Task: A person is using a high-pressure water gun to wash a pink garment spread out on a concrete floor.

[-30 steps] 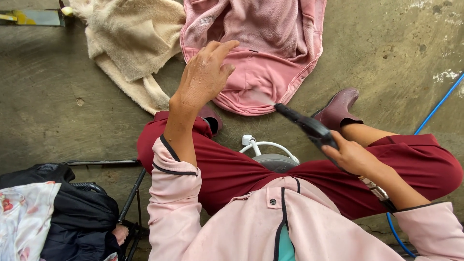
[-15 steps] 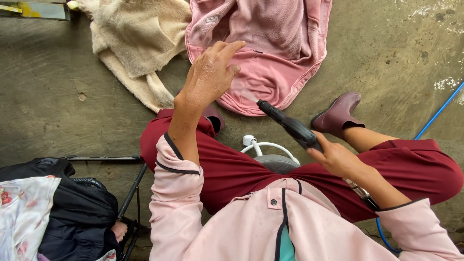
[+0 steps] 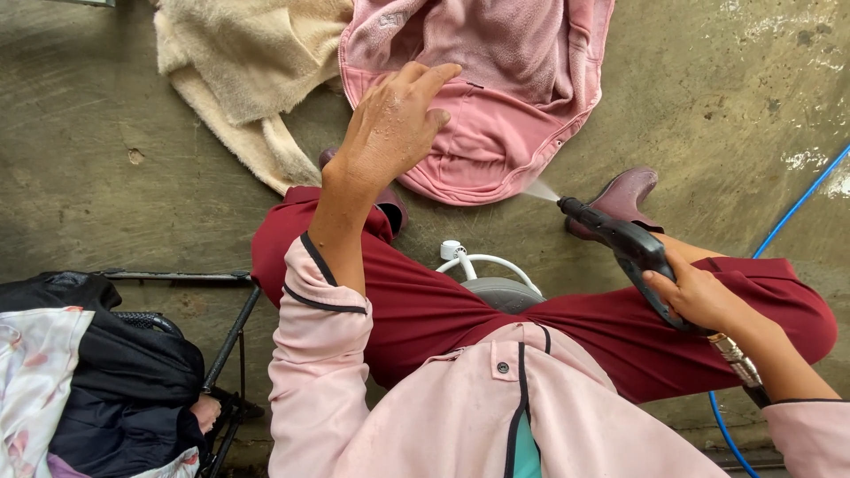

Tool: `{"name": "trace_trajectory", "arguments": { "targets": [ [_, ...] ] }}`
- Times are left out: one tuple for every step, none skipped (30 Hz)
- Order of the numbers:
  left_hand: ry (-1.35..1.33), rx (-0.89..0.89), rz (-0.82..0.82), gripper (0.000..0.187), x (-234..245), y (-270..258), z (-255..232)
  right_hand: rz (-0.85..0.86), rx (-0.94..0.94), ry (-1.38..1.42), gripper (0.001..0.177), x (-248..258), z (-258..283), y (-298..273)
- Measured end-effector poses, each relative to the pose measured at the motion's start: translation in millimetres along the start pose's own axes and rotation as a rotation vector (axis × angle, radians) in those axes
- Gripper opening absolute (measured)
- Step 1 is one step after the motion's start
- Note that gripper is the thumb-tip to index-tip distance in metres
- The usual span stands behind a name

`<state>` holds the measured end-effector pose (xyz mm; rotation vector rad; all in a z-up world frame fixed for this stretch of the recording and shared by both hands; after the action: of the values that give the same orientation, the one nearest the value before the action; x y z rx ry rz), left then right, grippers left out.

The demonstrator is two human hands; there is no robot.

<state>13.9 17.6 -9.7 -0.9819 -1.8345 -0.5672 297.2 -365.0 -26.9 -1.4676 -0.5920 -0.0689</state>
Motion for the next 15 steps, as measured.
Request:
{"name": "trace_trajectory", "arguments": {
  "targets": [
    [0.0,0.0,0.0,0.049,0.5,0.1,-0.1,0.0,0.0,0.001,0.051,0.2,2.3,-2.0],
    [-0.001,0.005,0.015,0.049,0.5,0.3,0.1,0.009,0.017,0.012,0.049,-0.6,5.0,-4.1],
    [-0.002,0.01,0.029,0.05,0.5,0.6,0.1,0.017,0.034,0.024,0.047,-1.2,7.7,-6.2],
    [0.0,0.009,0.03,0.05,-0.6,0.3,0.8,0.018,0.035,0.026,0.047,-3.8,8.1,-5.3],
    [-0.001,-0.004,0.014,0.05,-1.0,0.0,1.1,0.027,0.051,0.029,0.045,-6.7,9.2,-4.5],
    [-0.002,-0.017,-0.002,0.05,-1.6,-0.3,1.3,0.035,0.067,0.032,0.043,-9.8,10.2,-3.9],
    [-0.001,-0.019,0.0,0.05,-2.6,-0.4,2.3,0.036,0.067,0.035,0.043,-14.1,8.5,-0.2],
    [0.007,-0.013,0.006,0.051,-4.0,-0.5,3.5,0.045,0.092,0.014,0.038,-18.6,7.7,3.2],
    [0.016,-0.007,0.013,0.051,-5.5,-0.7,4.8,0.055,0.117,-0.007,0.035,-23.3,7.0,6.7],
    [0.016,-0.007,0.015,0.051,-6.0,-0.5,5.1,0.056,0.116,-0.006,0.035,-26.9,7.9,7.1],
    [0.017,-0.012,0.008,0.051,-6.1,-0.3,5.4,0.057,0.137,-0.03,0.038,-30.7,9.8,7.5],
    [0.018,-0.016,-0.001,0.05,-6.1,-0.4,5.9,0.058,0.158,-0.056,0.042,-33.8,12.1,8.0],
    [0.017,-0.014,0.001,0.05,-5.6,-0.5,5.5,0.06,0.157,-0.057,0.042,-38.0,13.1,8.8],
    [0.02,-0.012,0.009,0.051,-5.3,-0.4,5.0,0.068,0.178,-0.07,0.046,-42.3,14.9,9.4],
    [0.024,-0.01,0.017,0.051,-4.9,-0.4,4.5,0.075,0.199,-0.083,0.05,-46.6,16.7,9.9]
  ]
}}
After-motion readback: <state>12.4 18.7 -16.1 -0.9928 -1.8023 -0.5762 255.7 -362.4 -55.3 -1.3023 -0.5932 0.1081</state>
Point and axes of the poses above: each hand's wrist, its own y-axis towards the middle knuckle, its own x-axis out of the back of the hand, z = x × y, the point moved 4 cm from there along y, towards the middle knuckle, and after that the axes turned 15 degrees about y, right-handed, at the moved point
